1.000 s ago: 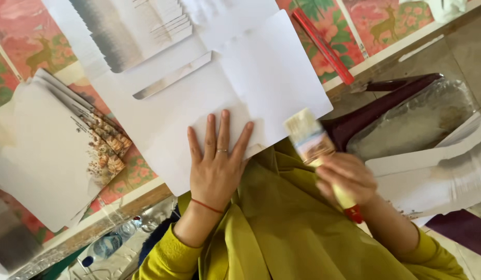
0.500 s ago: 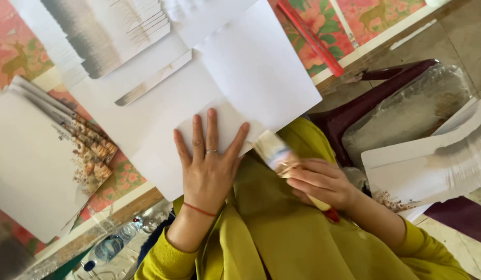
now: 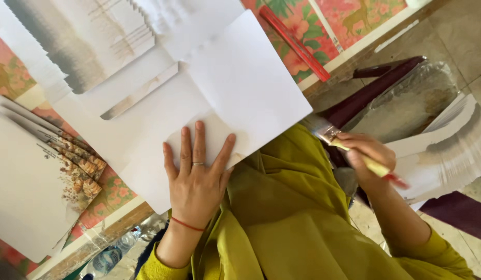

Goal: The person applies glue to the spine of a book using a brush, then closes the cover and presses it down. They repeat this process for multiple books, stacking the finished ones on the table.

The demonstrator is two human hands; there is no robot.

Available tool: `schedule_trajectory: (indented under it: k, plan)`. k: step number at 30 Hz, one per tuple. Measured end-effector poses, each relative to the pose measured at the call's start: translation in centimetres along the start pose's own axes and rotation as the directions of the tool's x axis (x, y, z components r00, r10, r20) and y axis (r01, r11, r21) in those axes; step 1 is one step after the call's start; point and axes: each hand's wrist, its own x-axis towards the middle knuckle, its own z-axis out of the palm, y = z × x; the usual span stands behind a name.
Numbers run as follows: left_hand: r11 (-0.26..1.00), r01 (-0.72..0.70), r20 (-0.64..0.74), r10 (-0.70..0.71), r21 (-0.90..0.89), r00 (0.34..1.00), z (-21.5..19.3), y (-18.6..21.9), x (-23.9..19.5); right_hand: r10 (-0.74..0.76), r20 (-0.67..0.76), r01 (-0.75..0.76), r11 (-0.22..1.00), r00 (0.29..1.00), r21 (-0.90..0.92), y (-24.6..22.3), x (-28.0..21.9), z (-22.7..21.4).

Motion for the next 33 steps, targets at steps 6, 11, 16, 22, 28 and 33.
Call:
schedule_trajectory:
  k: [6, 11, 16, 22, 28, 33]
  plan:
    - [0.978, 0.003, -0.013, -0.005, -0.210, 1.000, -0.2, 0.3, 0.3, 0.387, 0.305, -0.492, 0.713, 0.870, 0.499, -2.3, 8.5, 0.9]
    - [0.981, -0.003, -0.010, 0.001, -0.195, 1.000, 0.0, 0.4, 0.5, 0.351, 0.603, -0.463, 0.886, 0.716, 0.034, -9.9, 14.8, 6.9]
    - [0.873, 0.153, -0.059, -0.202, -0.463, 0.978, 0.6, -0.7, -0.1, 0.426, 0.756, -0.241, 0.905, 0.498, -0.352, -14.6, 16.3, 9.8]
    - [0.272, 0.295, 0.050, -0.653, -0.916, 0.756, 0.1, -3.3, -3.2, 0.117, 0.670, 0.242, 0.875, 0.733, -0.419, -14.0, 12.9, 11.7]
    - [0.612, 0.410, -0.018, -0.571, -0.676, 0.821, 0.4, -4.1, -3.2, 0.092, 0.658, 0.327, 0.811, 0.747, -0.485, -13.4, 12.4, 12.4]
    - [0.717, 0.348, -0.069, -0.482, -0.604, 0.874, 0.9, -4.4, -3.1, 0.108, 0.678, 0.309, 0.831, 0.727, -0.463, -13.8, 13.0, 12.3]
